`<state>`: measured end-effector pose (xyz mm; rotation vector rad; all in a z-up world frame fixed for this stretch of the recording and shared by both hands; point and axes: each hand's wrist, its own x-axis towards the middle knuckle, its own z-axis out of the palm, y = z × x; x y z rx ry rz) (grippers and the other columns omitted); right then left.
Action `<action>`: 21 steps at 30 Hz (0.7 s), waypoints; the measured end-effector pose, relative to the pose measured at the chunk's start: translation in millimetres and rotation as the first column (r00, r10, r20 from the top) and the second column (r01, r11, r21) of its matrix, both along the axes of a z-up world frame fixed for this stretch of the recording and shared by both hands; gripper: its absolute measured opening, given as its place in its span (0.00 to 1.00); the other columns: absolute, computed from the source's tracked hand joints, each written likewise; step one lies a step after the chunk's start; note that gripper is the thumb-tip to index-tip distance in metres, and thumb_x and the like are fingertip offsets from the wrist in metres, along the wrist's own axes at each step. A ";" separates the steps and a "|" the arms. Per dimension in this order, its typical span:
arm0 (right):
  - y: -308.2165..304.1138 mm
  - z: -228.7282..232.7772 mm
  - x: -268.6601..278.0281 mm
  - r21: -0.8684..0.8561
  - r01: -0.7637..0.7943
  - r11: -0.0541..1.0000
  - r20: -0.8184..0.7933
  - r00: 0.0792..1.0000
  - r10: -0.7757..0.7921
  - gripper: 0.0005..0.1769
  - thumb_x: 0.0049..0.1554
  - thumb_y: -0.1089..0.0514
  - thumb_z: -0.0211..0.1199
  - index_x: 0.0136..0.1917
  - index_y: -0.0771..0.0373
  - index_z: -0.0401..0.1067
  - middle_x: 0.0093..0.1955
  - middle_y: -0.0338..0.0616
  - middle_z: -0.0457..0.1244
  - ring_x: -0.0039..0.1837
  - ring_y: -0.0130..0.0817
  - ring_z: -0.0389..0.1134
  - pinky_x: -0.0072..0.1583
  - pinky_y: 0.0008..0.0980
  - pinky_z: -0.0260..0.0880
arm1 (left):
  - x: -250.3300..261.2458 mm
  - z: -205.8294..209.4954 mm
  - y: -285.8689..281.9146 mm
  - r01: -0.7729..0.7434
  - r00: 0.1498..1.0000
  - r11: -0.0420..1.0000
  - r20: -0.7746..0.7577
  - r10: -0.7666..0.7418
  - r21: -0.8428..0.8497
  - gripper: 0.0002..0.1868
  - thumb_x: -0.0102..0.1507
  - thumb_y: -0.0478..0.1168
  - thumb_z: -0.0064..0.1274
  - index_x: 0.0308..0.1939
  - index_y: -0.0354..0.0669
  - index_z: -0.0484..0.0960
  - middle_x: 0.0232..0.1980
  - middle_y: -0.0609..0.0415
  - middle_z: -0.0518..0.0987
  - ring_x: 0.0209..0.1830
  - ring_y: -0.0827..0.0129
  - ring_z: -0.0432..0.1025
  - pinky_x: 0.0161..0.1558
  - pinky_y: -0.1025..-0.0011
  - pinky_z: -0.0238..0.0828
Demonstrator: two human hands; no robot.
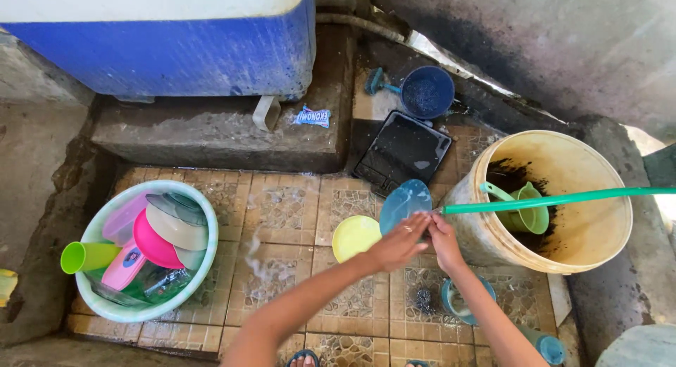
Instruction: Washing various dishes, bowls, and a baking tray using soap and a hose in an outdoor area.
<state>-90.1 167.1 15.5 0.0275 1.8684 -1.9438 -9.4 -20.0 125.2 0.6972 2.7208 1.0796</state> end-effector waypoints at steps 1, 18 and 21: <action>3.1 3.3 2.8 0.000 0.001 1.000 0.003 1.000 -0.001 0.16 0.68 0.56 0.52 0.65 0.63 0.72 0.54 0.36 0.68 0.54 0.28 0.67 0.55 0.30 0.67 | -1.5 -5.1 12.0 0.001 1.000 1.000 0.003 -0.001 0.000 0.39 0.72 0.52 0.33 0.80 0.31 0.44 0.83 0.37 0.44 0.84 0.50 0.37 0.78 0.49 0.33; 43.5 68.6 41.6 0.054 -0.083 0.995 -0.055 0.995 0.086 0.19 0.67 0.51 0.54 0.63 0.64 0.72 0.53 0.40 0.71 0.54 0.26 0.69 0.58 0.30 0.67 | -106.6 -220.4 -30.0 -0.802 0.583 0.545 0.514 0.629 0.243 0.37 0.69 0.65 0.30 0.65 0.40 0.76 0.68 0.39 0.74 0.70 0.46 0.65 0.68 0.59 0.58; 47.4 71.2 43.3 -0.130 0.038 0.991 0.170 0.985 -0.015 0.17 0.67 0.52 0.52 0.62 0.61 0.72 0.55 0.38 0.69 0.54 0.27 0.68 0.57 0.34 0.67 | -82.9 -220.7 -49.3 -0.881 0.432 0.418 0.736 0.521 0.222 0.41 0.70 0.69 0.29 0.67 0.40 0.74 0.66 0.40 0.77 0.69 0.51 0.70 0.67 0.60 0.64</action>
